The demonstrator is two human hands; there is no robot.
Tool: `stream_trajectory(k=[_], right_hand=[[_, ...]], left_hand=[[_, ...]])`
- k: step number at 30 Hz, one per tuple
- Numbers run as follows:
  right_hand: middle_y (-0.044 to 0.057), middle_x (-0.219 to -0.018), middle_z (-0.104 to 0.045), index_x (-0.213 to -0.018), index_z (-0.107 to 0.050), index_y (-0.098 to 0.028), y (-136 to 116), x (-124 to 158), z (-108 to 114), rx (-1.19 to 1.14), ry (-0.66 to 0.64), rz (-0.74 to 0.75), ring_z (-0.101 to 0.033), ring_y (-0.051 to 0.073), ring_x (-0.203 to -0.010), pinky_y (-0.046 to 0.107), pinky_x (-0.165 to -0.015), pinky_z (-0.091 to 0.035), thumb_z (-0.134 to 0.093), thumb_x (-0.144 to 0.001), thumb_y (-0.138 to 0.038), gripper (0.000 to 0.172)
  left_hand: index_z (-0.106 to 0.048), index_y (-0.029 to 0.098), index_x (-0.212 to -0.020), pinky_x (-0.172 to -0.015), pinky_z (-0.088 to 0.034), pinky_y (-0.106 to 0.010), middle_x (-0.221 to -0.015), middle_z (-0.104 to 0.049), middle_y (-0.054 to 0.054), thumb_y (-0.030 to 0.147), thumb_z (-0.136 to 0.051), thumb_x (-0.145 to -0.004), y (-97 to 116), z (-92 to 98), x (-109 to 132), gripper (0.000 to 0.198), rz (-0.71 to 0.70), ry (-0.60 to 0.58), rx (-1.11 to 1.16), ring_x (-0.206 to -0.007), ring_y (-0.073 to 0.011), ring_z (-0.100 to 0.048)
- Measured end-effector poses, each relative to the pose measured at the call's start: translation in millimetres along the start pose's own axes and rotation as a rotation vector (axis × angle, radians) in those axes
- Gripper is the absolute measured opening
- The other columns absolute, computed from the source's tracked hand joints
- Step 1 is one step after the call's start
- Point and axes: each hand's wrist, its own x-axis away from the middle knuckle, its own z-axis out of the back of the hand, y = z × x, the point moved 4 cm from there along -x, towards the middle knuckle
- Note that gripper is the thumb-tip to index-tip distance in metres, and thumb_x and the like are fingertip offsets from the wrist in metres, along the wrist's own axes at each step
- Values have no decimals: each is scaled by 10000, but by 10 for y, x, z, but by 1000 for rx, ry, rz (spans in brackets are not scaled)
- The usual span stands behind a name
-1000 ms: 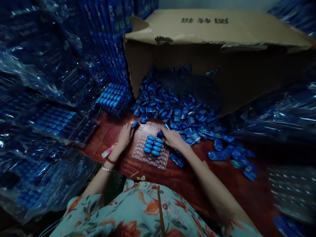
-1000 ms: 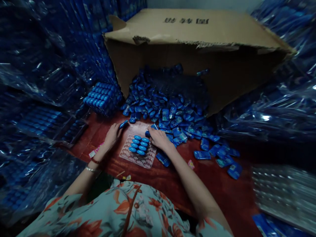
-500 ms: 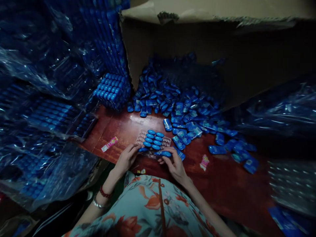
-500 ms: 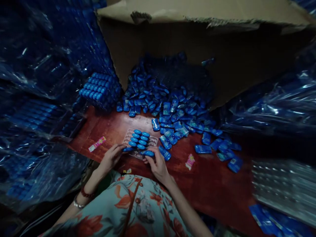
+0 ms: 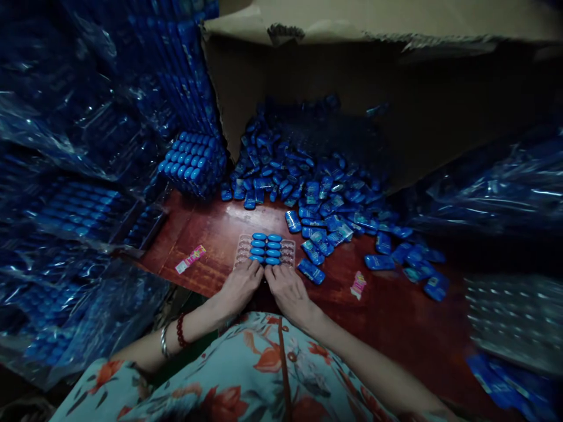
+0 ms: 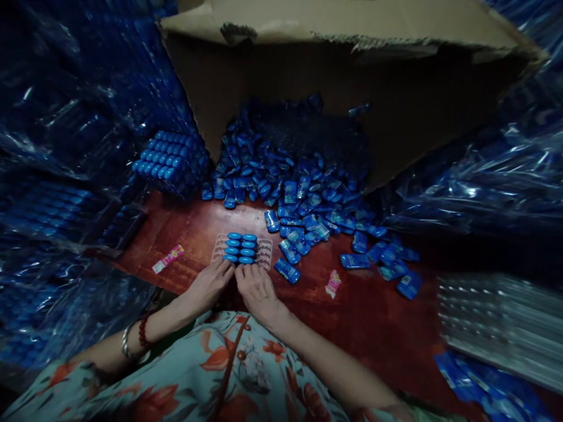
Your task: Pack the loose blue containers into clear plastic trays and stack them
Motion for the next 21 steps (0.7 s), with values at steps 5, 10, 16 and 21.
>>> stream_trajectory(k=[5, 10, 16, 21], right_hand=[[79, -845, -617, -1128, -564, -159, 51, -39, -19, -19, -42, -25, -576, 175, -759, 282, -687, -440, -440, -873, -90, 292], [51, -836, -644, -1276, -505, -176, 335, 322, -20, -185, 203, -74, -599, 126, -710, 224, -686, -443, -426, -937, -246, 354], [91, -928, -631, -1128, -558, -169, 791, 847, -95, -87, 225, -527, -624, 193, -828, 284, -671, -481, -355, -940, -431, 382], [107, -888, -594, -995, -551, -159, 835, 827, -309, -76, 124, -583, -617, 225, -798, 298, -578, -471, -271, -915, -554, 491]], left_hand=[[-490, 151, -1167, -787, -526, -347, -1050, -570, -121, 50, -406, -846, -90, -80, 43, 347, -55, 197, 68, -958, -222, -569], [-447, 189, -1250, -790, -529, -291, -1099, -580, -111, 185, -403, -924, -248, -64, 209, 329, 14, 535, 267, -964, -182, -599], [-593, 187, -995, -755, -508, -274, -896, -617, -53, 215, -446, -911, -758, 4, 5, 172, 289, 719, 452, -819, -156, -602], [-552, 158, -1095, -813, -487, -315, -1048, -562, -100, 272, -500, -885, -1263, 123, -596, 245, 446, 690, 325, -940, -199, -571]])
